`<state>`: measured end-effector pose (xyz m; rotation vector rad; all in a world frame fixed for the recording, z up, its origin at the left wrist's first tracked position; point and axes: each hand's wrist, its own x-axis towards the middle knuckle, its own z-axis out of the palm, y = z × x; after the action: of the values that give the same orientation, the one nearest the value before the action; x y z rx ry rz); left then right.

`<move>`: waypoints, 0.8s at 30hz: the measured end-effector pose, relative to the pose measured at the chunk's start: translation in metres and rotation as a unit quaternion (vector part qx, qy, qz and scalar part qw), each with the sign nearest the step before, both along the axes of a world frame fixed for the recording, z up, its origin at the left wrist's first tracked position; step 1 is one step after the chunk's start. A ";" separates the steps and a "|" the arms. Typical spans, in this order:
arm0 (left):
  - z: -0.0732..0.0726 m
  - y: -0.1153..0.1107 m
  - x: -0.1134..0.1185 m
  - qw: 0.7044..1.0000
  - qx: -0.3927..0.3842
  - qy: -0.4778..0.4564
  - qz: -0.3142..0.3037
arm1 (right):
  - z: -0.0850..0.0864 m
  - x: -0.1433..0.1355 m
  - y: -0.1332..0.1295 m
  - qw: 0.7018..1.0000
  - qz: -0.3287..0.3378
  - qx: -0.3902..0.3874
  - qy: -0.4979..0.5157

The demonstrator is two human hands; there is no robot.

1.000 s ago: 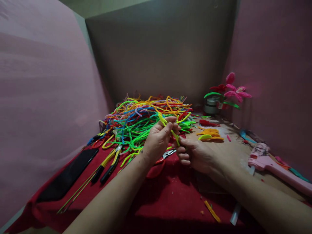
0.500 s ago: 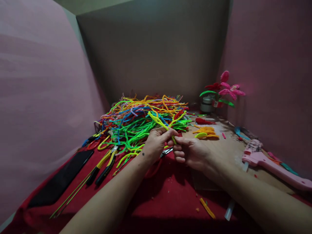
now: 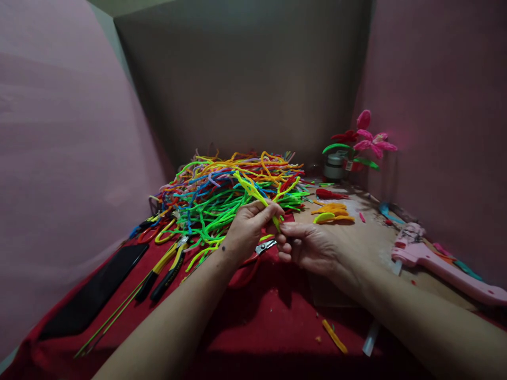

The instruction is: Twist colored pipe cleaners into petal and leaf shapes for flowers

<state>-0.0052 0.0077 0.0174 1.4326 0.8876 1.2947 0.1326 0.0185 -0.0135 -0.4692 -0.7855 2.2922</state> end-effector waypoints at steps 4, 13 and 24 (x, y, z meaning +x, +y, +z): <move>0.002 -0.001 0.000 1.000 0.009 0.014 0.009 | 0.002 0.000 0.002 0.999 -0.040 0.002 -0.019; 0.001 0.000 -0.004 0.994 -0.029 0.095 0.054 | 0.006 0.001 0.000 0.995 -0.072 0.057 -0.049; 0.007 -0.004 0.000 0.994 0.002 0.081 0.071 | 0.005 0.002 0.002 0.997 -0.028 0.013 -0.069</move>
<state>-0.0055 0.0036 0.0244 1.5151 1.1134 1.2982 0.1350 0.0206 -0.0083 -0.6343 -0.8580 2.2133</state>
